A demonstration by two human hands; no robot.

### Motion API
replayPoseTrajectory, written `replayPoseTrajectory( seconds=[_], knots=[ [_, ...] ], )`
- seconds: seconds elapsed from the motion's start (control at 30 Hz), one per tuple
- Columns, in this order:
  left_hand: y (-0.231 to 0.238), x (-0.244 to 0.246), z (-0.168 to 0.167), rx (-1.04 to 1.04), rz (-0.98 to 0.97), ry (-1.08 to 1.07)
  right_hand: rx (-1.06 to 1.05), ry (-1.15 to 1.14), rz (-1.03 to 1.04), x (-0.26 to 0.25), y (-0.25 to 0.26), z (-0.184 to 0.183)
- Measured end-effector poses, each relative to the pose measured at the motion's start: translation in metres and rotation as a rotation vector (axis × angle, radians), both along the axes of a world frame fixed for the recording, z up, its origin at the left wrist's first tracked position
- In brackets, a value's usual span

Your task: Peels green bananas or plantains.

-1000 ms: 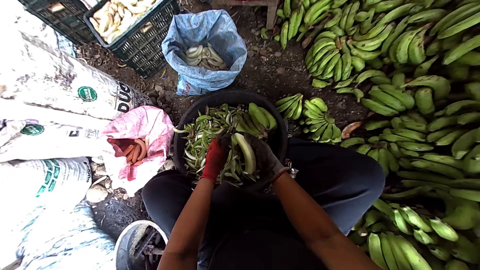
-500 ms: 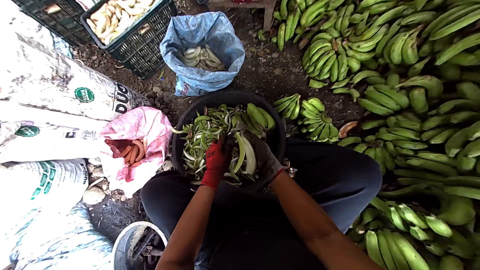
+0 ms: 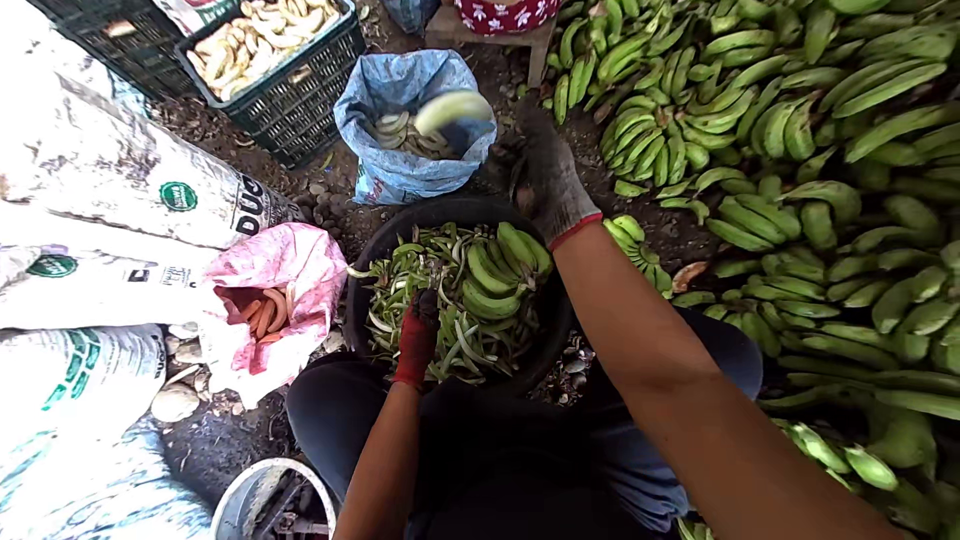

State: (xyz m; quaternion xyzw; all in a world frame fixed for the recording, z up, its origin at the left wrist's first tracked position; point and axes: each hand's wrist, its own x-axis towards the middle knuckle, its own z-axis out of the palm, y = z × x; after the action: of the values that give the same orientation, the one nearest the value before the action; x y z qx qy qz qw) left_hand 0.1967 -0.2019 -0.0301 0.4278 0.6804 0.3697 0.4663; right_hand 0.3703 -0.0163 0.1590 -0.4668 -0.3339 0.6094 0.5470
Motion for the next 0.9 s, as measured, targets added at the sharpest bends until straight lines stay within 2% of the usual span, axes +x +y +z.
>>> replayPoseTrajectory(
  seconds=[0.07, 0.13, 0.2, 0.27, 0.37, 0.43, 0.53, 0.6, 0.73, 0.9],
  knots=[
    [0.0, 0.001, -0.003, -0.015, 0.015, -0.075, 0.11, -0.564, 0.142, 0.006, -0.018, -0.01],
    [0.0, 0.005, -0.004, -0.019, 0.027, -0.129, 0.204, -1.133, 0.452, 0.017, -0.054, -0.044],
    [0.0, 0.009, -0.005, -0.017, 0.024, -0.163, 0.295, -1.475, 0.727, 0.025, -0.089, -0.103],
    [-0.001, 0.012, -0.007, -0.016, 0.03, -0.219, 0.292, -1.649, 0.963, 0.034, -0.111, -0.157],
    [-0.004, 0.012, -0.008, -0.034, 0.036, -0.26, 0.243, -1.764, 1.117, 0.045, -0.123, -0.201],
    [-0.006, 0.009, -0.012, -0.043, 0.03, -0.232, 0.24, -1.799, 1.113, 0.043, -0.119, -0.201],
    [-0.009, 0.007, -0.015, -0.052, 0.033, -0.208, 0.22, -1.729, 1.072, 0.04, -0.103, -0.19],
    [-0.009, 0.007, -0.015, -0.066, 0.043, -0.21, 0.191, -1.653, 0.971, 0.042, -0.091, -0.184],
    [-0.01, 0.009, -0.015, -0.111, 0.059, -0.224, -0.035, -1.434, 0.626, 0.044, -0.07, -0.177],
    [-0.011, 0.014, -0.019, -0.098, -0.013, -0.157, -0.11, -1.156, 0.418, 0.048, -0.062, -0.177]
  ],
)
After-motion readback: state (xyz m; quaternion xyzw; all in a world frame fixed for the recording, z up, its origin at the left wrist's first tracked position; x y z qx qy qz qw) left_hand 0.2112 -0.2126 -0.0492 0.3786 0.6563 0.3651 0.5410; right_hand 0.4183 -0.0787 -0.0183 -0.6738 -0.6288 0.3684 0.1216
